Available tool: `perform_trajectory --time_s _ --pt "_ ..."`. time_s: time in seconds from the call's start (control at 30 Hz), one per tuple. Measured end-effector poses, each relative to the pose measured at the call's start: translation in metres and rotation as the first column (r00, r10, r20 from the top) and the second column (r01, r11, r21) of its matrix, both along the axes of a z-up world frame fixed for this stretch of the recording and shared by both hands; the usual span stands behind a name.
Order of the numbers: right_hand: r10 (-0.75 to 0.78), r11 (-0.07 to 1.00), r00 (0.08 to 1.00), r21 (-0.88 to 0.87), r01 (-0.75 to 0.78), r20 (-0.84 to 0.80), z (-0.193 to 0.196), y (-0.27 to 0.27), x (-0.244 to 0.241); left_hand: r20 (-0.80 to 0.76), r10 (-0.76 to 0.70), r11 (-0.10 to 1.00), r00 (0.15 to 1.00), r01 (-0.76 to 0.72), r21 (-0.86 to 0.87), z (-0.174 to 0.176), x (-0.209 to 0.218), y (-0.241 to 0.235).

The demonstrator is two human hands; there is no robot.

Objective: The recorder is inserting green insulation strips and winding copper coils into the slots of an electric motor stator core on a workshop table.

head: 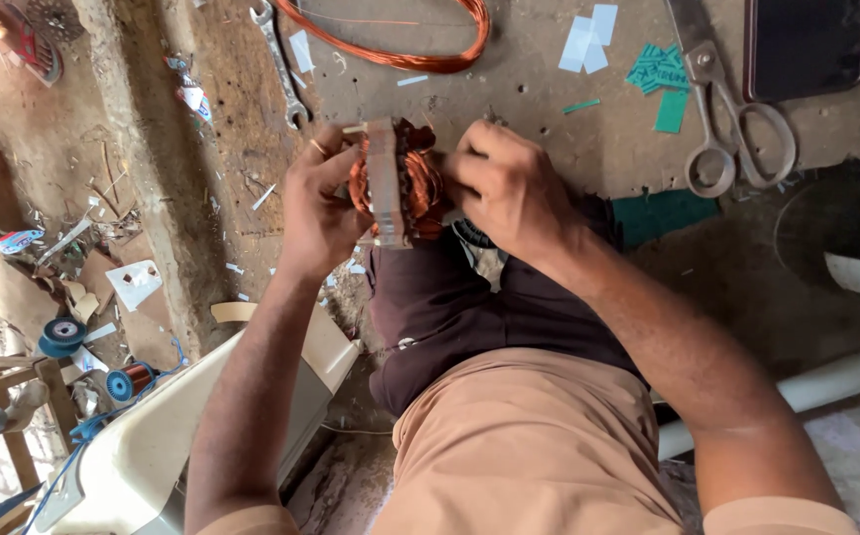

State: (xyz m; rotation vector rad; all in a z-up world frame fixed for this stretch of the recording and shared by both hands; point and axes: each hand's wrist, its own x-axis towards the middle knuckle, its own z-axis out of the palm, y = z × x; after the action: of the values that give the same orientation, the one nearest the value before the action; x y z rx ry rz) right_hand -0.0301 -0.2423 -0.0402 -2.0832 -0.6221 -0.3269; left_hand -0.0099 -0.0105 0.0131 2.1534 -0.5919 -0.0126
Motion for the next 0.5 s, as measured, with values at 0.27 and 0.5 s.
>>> perform_trajectory --time_s 0.27,0.5 --pt "-0.036 0.998 0.999 0.046 0.038 -0.028 -0.004 0.001 0.002 -0.043 0.011 0.997 0.999 -0.008 0.07 -0.012 0.0 0.01" --pt "-0.053 0.998 0.993 0.038 0.058 -0.108 -0.025 0.007 0.005 0.007 -0.064 0.994 0.998 0.063 0.09 -0.024 -0.001 0.019"
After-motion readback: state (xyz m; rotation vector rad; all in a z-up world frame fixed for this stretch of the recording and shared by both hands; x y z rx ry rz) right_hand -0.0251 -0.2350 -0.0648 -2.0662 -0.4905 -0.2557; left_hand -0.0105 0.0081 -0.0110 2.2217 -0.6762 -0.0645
